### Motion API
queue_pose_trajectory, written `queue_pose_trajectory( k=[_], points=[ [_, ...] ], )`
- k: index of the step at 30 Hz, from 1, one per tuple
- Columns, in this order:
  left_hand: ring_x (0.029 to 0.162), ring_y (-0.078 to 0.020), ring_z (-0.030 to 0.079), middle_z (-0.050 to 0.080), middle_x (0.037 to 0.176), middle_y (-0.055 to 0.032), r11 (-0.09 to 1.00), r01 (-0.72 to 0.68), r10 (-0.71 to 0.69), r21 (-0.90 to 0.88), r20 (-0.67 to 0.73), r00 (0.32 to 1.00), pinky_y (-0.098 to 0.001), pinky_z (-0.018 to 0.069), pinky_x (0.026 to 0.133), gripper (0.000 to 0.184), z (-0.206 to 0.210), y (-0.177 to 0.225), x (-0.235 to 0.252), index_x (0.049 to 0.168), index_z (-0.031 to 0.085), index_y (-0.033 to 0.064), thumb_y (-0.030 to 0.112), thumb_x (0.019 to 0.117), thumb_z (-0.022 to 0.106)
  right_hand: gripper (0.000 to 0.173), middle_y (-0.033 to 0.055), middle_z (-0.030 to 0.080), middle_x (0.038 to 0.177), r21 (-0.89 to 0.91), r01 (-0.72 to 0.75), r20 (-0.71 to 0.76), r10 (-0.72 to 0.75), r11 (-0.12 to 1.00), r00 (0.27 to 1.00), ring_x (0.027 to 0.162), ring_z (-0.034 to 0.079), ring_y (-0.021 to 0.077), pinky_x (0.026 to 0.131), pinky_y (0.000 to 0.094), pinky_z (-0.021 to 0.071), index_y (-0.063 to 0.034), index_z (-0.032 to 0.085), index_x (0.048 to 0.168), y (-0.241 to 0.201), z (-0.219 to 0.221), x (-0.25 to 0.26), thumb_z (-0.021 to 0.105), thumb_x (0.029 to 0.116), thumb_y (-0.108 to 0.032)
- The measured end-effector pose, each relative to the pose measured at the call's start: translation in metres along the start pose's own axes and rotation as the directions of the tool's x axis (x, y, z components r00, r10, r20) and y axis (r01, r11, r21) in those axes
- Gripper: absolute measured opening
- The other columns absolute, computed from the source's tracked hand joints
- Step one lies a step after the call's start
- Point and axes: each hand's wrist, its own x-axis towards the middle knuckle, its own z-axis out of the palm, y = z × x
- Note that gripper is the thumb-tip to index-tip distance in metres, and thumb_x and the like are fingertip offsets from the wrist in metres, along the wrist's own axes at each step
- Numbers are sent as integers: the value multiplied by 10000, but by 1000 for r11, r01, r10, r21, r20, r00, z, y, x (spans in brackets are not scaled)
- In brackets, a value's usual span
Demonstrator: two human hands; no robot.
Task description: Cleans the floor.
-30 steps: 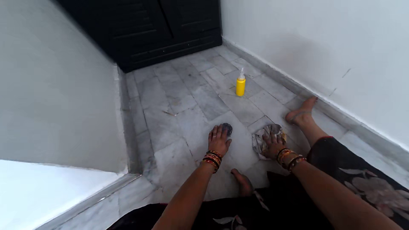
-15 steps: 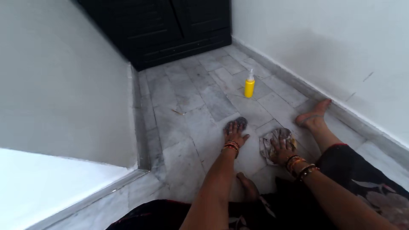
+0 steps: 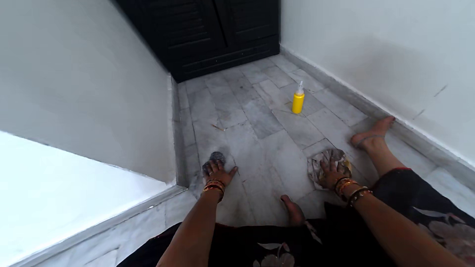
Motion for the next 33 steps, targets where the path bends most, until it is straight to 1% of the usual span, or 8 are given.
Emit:
queue_pose_trajectory(
  k=[8,14,17,21,26,28,30,33],
  points=[
    [1603,-420,-54,-30,1737,-206,850,-524,525,-43,-1,851,-665,-26,1253,1009,42,177,-40,1670,149,89,758,970,435,973,279,-76,1707,29,-15,20,15,999,1000,1538,7,590,1143,805,177,-204,138,1676,-4,-3,0,699,939,-503],
    [1617,-349,-44,-1,1757,-109,735,-676,678,-51,79,731,-663,-43,1254,890,42,261,-39,1677,174,162,733,1015,339,968,241,-107,1716,-5,-26,53,26,1000,998,1552,-28,561,1170,788,119,-235,101,1680,-3,-9,-3,662,954,-539],
    [1615,-371,-2,52,1750,-142,774,-626,626,-93,-35,779,-666,-11,1254,852,30,238,-9,1670,188,130,673,1040,372,967,238,-104,1717,-30,-16,62,18,999,998,1555,-26,553,1163,790,122,-240,83,1681,-2,-10,-3,647,958,-549],
    [1605,-423,-2,35,1739,-200,900,-428,416,-81,-137,899,-689,0,1244,899,8,147,39,1674,148,119,689,1025,397,974,207,-141,1720,-22,-7,80,9,1000,997,1563,-63,529,1170,787,110,-259,55,1681,0,-9,-3,632,964,-578],
    [1609,-398,-20,-36,1742,-187,986,-167,167,16,27,986,-634,82,1267,938,-17,15,30,1679,82,127,694,1016,427,1005,220,-139,1717,-35,12,48,-10,999,999,1555,-65,549,1149,810,116,-253,52,1681,4,-3,5,649,946,-589],
    [1587,-451,115,38,1734,-213,976,-201,193,80,102,976,-621,221,1244,809,-19,-19,12,1672,148,113,534,1067,483,1009,227,-118,1719,-48,18,26,-16,999,1000,1551,-50,559,1141,818,113,-247,71,1681,4,-3,6,663,937,-584],
    [1498,-470,343,247,1689,-217,960,-254,241,114,117,964,-604,376,1172,599,-16,-37,-8,1623,337,114,216,1070,541,1021,255,-87,1714,-49,12,9,-11,999,1000,1542,-3,583,1136,818,143,-240,108,1680,0,-2,8,696,915,-574],
    [1386,-428,515,481,1561,-191,963,-247,226,109,172,959,-614,464,1084,528,-25,-26,-37,1515,520,137,-4,1006,524,1014,309,-38,1698,-61,-24,4,24,998,1000,1513,99,619,1135,786,227,-205,140,1675,-13,-8,12,713,909,-541]
  ],
)
